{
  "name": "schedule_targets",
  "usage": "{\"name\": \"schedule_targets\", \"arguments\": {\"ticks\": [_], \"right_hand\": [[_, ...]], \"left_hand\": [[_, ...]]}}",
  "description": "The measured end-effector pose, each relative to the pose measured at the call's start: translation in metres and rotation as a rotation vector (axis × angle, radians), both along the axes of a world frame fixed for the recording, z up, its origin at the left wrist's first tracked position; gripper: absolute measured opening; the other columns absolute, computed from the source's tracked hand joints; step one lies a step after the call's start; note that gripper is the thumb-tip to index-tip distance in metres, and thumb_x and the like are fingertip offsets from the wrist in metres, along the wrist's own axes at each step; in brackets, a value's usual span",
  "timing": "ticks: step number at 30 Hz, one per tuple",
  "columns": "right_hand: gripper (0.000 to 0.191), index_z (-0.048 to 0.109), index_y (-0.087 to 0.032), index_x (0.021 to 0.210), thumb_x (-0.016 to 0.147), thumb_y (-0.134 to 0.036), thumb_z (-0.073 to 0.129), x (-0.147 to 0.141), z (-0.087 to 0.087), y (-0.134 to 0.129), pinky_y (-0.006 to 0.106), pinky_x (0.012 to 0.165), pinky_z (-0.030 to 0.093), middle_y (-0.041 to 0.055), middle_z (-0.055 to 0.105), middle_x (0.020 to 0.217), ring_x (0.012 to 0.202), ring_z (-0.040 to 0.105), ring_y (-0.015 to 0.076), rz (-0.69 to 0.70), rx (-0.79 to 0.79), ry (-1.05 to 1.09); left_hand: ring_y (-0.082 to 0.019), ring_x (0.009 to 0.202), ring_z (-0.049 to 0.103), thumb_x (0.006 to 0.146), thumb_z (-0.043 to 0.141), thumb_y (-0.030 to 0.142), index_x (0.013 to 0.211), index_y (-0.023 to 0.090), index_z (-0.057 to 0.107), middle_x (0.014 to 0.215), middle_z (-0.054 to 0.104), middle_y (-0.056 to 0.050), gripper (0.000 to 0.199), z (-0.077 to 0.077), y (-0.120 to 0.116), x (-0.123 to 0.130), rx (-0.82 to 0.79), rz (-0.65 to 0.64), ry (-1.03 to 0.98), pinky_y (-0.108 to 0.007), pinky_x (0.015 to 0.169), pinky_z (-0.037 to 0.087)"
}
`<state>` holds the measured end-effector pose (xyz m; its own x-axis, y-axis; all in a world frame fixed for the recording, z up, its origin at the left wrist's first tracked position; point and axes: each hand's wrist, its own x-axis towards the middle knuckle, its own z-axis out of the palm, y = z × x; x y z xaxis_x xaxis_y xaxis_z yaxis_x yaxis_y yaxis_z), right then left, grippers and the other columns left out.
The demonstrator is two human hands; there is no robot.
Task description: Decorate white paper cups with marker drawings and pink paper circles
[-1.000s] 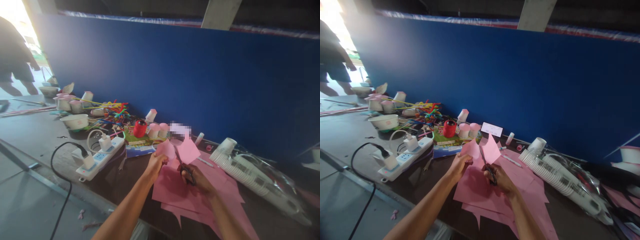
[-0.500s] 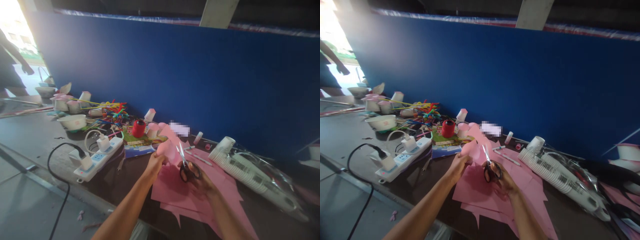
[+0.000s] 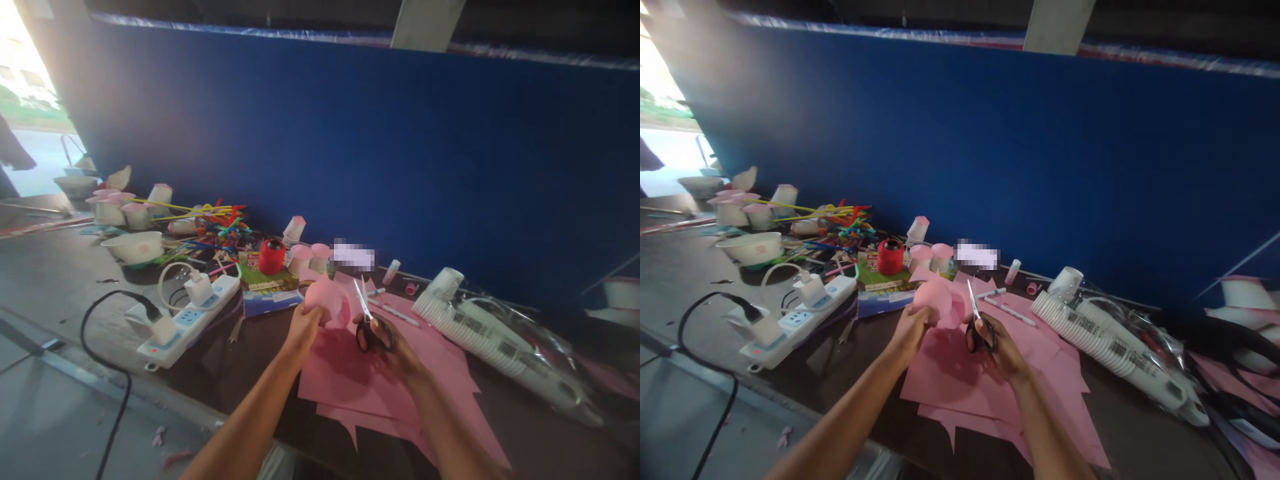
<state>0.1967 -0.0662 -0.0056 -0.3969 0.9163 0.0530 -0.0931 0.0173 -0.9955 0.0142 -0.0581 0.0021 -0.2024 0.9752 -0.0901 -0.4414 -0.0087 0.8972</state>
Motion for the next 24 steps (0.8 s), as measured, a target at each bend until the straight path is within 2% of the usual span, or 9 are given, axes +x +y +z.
{"name": "schedule_targets", "arguments": {"ticks": [3,7,14,24], "right_hand": [[0.042,0.055,-0.016,0.103,0.083,-0.052,0.051,0.0,0.0,0.0,0.021,0.048,0.029,0.0005,0.054,0.06,0.053,0.044,0.0108,-0.012,0.037,-0.039],[0.041,0.057,-0.014,0.1,0.081,-0.05,0.056,0.0,0.003,0.001,0.022,0.05,0.033,-0.0007,0.054,0.058,0.052,0.045,0.0104,-0.021,0.082,-0.16],[0.041,0.059,-0.013,0.094,0.077,-0.051,0.059,-0.002,0.012,-0.001,0.022,0.048,0.033,-0.003,0.052,0.054,0.049,0.047,0.0103,0.017,0.035,-0.288],[0.04,0.059,-0.012,0.094,0.08,-0.049,0.058,-0.002,0.01,0.0,0.022,0.049,0.033,-0.002,0.054,0.055,0.051,0.047,0.0104,0.042,0.056,-0.296]], "left_hand": [[-0.007,0.044,0.043,0.05,0.061,0.012,0.053,0.015,0.05,0.048,0.048,0.005,0.012,0.001,0.002,0.0,-0.061,-0.059,-0.08,-0.021,0.045,0.035],[-0.006,0.043,0.044,0.052,0.063,0.012,0.053,0.015,0.05,0.047,0.048,0.005,0.013,-0.001,0.002,0.001,-0.048,-0.074,-0.06,-0.02,0.044,0.035],[-0.007,0.045,0.047,0.054,0.064,0.014,0.055,0.015,0.053,0.049,0.052,0.004,0.01,-0.007,0.003,0.001,-0.062,-0.127,-0.026,-0.019,0.045,0.039],[-0.006,0.045,0.046,0.054,0.062,0.013,0.056,0.014,0.05,0.05,0.049,0.005,0.012,-0.009,0.001,0.003,-0.105,-0.169,-0.065,-0.019,0.044,0.039]]}}
